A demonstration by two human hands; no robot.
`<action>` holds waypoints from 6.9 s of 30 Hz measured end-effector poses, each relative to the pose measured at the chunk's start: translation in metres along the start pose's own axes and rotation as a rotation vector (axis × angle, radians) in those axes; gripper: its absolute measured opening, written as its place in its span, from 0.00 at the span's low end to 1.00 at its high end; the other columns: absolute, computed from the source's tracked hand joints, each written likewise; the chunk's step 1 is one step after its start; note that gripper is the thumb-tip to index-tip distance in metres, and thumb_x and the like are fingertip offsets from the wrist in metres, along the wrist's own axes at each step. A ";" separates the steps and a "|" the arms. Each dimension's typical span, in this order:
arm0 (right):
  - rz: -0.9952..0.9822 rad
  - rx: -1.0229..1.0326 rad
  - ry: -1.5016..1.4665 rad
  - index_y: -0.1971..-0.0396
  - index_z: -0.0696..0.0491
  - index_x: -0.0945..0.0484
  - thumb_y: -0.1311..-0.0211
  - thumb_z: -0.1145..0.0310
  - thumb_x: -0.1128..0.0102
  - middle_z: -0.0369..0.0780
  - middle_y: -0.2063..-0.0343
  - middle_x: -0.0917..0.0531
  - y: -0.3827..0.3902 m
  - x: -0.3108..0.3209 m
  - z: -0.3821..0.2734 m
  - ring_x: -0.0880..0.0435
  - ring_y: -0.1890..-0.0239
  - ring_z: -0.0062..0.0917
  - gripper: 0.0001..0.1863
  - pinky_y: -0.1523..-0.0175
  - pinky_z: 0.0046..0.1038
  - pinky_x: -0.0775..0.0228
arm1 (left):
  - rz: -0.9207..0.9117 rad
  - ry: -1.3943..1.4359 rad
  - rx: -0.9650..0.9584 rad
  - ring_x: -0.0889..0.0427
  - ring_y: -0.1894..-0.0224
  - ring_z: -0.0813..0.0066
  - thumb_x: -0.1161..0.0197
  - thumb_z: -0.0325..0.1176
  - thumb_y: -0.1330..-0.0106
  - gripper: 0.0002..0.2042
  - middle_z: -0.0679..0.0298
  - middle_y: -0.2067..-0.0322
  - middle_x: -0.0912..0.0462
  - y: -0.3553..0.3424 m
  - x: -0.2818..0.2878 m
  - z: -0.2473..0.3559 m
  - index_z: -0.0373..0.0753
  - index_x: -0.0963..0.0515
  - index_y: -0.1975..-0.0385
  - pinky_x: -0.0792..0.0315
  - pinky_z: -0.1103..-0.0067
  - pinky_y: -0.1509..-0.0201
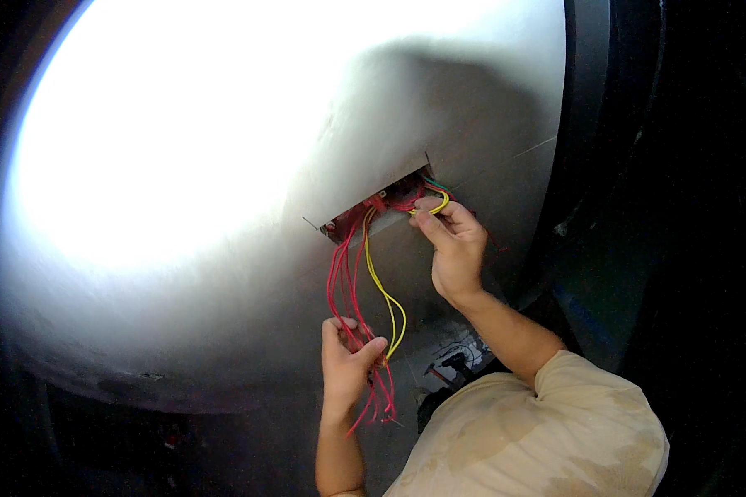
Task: The person works on an electrical junction box mounted on a wall, using pliers to strip insulation from multiple colored wires. They separate and organize the wires, then twist them together by hand to create connections.
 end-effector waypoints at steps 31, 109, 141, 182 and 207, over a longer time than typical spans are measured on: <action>-0.090 -0.051 0.152 0.49 0.60 0.21 0.31 0.75 0.36 0.37 0.57 0.17 0.013 0.009 -0.013 0.18 0.56 0.18 0.13 0.48 0.24 0.24 | 0.319 -0.608 -0.592 0.16 0.60 0.50 0.42 0.18 0.38 0.09 0.51 0.63 0.17 -0.041 -0.071 0.085 0.27 0.25 0.58 0.22 0.68 0.55; -0.881 0.623 1.308 0.47 0.50 0.16 0.38 0.67 0.32 0.45 0.46 0.22 0.048 -0.008 -0.032 0.20 0.53 0.39 0.19 0.47 0.37 0.28 | -0.047 0.219 -0.070 0.20 0.64 0.78 0.47 0.19 0.29 0.15 0.58 0.50 0.15 -0.026 -0.071 0.018 0.31 0.20 0.46 0.21 0.79 0.58; -1.088 0.396 1.145 0.45 0.51 0.18 0.35 0.62 0.34 0.37 0.71 0.16 0.086 -0.011 -0.061 0.22 0.65 0.34 0.20 0.57 0.39 0.35 | -0.103 0.777 -0.162 0.13 0.59 0.66 0.37 0.18 0.32 0.07 0.54 0.54 0.15 -0.052 -0.090 0.015 0.33 0.22 0.56 0.19 0.72 0.52; -0.141 -0.230 -0.006 0.58 0.57 0.20 0.24 0.70 0.42 0.37 0.55 0.15 -0.008 0.002 -0.017 0.22 0.54 0.19 0.07 0.43 0.26 0.32 | 0.540 -0.338 -0.566 0.17 0.75 0.67 0.36 0.21 0.34 0.05 0.58 0.72 0.16 -0.027 -0.033 0.087 0.32 0.24 0.62 0.24 0.70 0.68; -0.344 -0.321 -0.194 0.52 0.58 0.26 0.20 0.68 0.51 0.43 0.52 0.17 -0.023 -0.005 -0.035 0.18 0.46 0.29 0.09 0.33 0.36 0.30 | -0.284 0.689 -0.177 0.21 0.63 0.66 0.25 0.27 0.46 0.13 0.63 0.69 0.25 0.045 -0.070 0.020 0.41 0.28 0.75 0.28 0.66 0.53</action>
Point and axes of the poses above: each hand's wrist, its own y-axis away from the middle knuckle, its own x-axis out of the back of the hand, z = x × y, the point moved 8 cm from there along -y, towards the middle knuckle
